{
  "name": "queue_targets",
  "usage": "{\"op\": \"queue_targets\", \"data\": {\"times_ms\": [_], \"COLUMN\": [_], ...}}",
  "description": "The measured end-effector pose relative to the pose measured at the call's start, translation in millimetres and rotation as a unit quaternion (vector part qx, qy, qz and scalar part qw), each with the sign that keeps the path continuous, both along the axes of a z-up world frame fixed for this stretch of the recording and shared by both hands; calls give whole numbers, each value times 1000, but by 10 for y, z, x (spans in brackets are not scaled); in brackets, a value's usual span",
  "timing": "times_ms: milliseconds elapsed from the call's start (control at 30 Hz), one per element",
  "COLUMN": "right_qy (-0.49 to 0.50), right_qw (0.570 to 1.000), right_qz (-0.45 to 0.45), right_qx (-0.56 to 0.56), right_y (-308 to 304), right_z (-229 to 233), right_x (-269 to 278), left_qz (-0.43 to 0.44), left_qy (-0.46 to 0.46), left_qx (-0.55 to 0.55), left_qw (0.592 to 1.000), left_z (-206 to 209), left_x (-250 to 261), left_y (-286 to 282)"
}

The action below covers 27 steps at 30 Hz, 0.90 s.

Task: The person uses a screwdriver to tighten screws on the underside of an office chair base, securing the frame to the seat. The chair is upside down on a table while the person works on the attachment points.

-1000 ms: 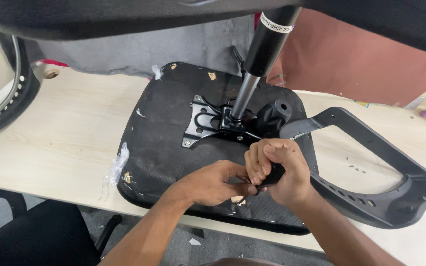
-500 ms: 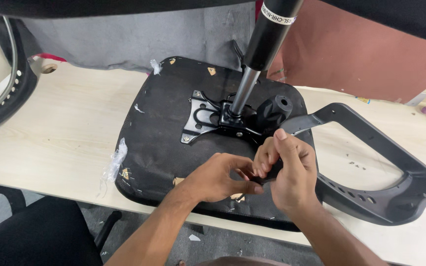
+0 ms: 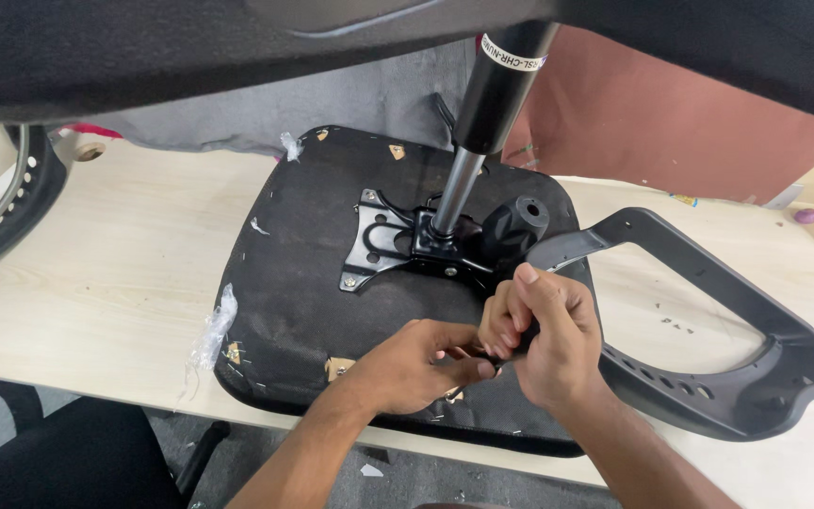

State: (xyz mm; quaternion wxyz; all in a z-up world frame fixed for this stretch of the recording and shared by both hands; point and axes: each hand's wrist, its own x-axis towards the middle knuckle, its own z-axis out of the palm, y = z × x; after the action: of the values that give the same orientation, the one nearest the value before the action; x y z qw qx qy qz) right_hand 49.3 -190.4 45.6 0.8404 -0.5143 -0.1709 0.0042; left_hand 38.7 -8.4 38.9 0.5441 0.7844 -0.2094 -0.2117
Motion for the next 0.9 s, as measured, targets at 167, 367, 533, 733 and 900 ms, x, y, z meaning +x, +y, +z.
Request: {"op": "queue_targets", "data": {"times_ms": [167,367,533,733,900], "right_qy": [-24,-27,8,-3,24], "right_qw": [998,999,990,996,999], "right_qz": [63,40,-143,-91,-39], "right_qx": [8,-25,-13,9,3], "right_y": [-71,-10,153,96,3], "right_z": [-7,65,50,18,26], "right_x": [-13,-22,-82,-34,96], "left_qz": [11,42,47,39,62], "left_qy": [4,1,1,10,-8], "left_qx": [12,-1,7,43,0], "left_qw": [1000,999,999,998,998], "left_z": [16,-15,-74,-99,-122], "left_x": [-21,-86,-92,-38,-19], "left_y": [-30,-16,-112,-101,-127]}}
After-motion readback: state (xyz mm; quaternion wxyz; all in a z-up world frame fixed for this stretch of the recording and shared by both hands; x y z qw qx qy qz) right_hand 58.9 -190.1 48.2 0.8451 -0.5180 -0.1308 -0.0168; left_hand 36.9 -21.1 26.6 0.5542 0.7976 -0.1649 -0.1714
